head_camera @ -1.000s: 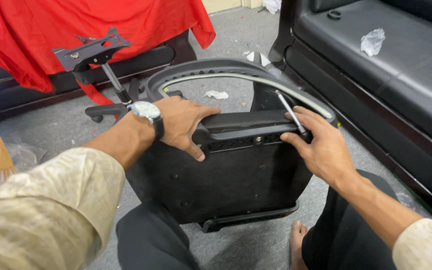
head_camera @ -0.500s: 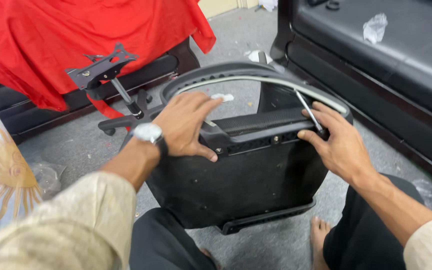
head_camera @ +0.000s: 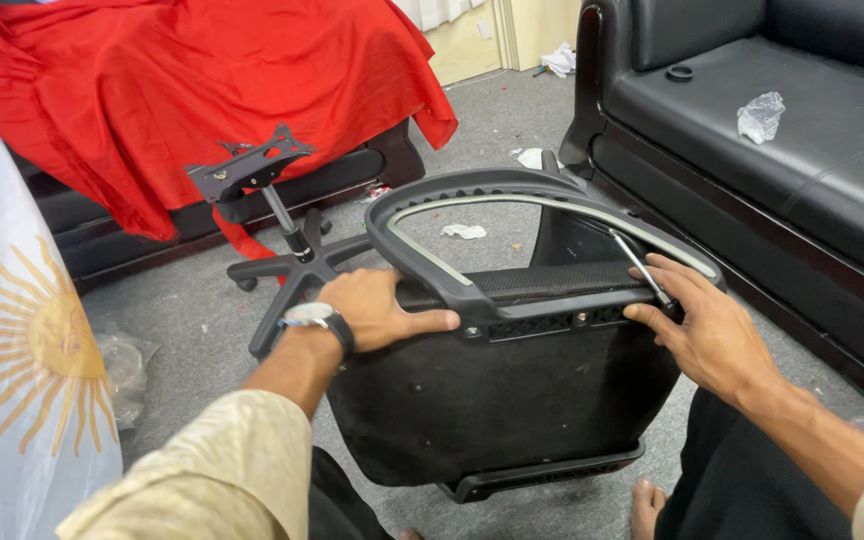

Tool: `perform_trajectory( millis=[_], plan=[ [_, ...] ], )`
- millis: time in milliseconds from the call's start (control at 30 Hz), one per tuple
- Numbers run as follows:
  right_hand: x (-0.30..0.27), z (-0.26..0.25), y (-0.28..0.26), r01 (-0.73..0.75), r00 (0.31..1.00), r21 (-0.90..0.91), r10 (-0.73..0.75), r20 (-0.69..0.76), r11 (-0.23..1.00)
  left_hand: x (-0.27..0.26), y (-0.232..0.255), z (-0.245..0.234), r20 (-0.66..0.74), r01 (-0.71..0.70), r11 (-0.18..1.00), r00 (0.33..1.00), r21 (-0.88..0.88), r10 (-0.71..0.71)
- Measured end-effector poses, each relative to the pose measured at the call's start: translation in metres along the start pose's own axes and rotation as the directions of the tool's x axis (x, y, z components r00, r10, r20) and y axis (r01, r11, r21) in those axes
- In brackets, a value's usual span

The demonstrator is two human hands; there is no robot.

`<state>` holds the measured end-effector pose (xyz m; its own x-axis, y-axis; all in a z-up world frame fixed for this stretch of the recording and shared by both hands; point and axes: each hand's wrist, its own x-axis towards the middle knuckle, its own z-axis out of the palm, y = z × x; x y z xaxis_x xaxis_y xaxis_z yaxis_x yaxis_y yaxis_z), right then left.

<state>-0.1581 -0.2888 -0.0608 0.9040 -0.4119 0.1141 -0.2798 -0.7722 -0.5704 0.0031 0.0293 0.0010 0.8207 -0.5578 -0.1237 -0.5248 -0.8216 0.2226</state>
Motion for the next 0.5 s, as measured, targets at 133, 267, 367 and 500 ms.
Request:
perform_trajectory(
  millis=[133,267,367,500],
  plan=[
    [0.002,0.003,0.019,0.078,0.995,0.005,-0.077,-0.069,0.997,-0.012,0.018,0.014,-0.141,0.032,0.999,0.989,-0.007,-0.032],
    [0.016,-0.002,0.037,0.132,0.982,-0.03,-0.135,-0.135,0.991,-0.02,0.051,0.029,-0.175,0.092,0.996,0.981,0.014,-0.088],
    [0.033,-0.01,0.038,0.038,0.998,-0.035,-0.04,-0.039,0.999,-0.025,0.06,0.03,-0.224,0.119,0.993,0.967,-0.023,-0.121],
    [0.043,-0.006,0.025,0.299,0.95,-0.033,-0.301,-0.087,0.954,-0.029,0.045,0.021,-0.193,0.182,0.982,0.963,-0.04,-0.187]
  ],
)
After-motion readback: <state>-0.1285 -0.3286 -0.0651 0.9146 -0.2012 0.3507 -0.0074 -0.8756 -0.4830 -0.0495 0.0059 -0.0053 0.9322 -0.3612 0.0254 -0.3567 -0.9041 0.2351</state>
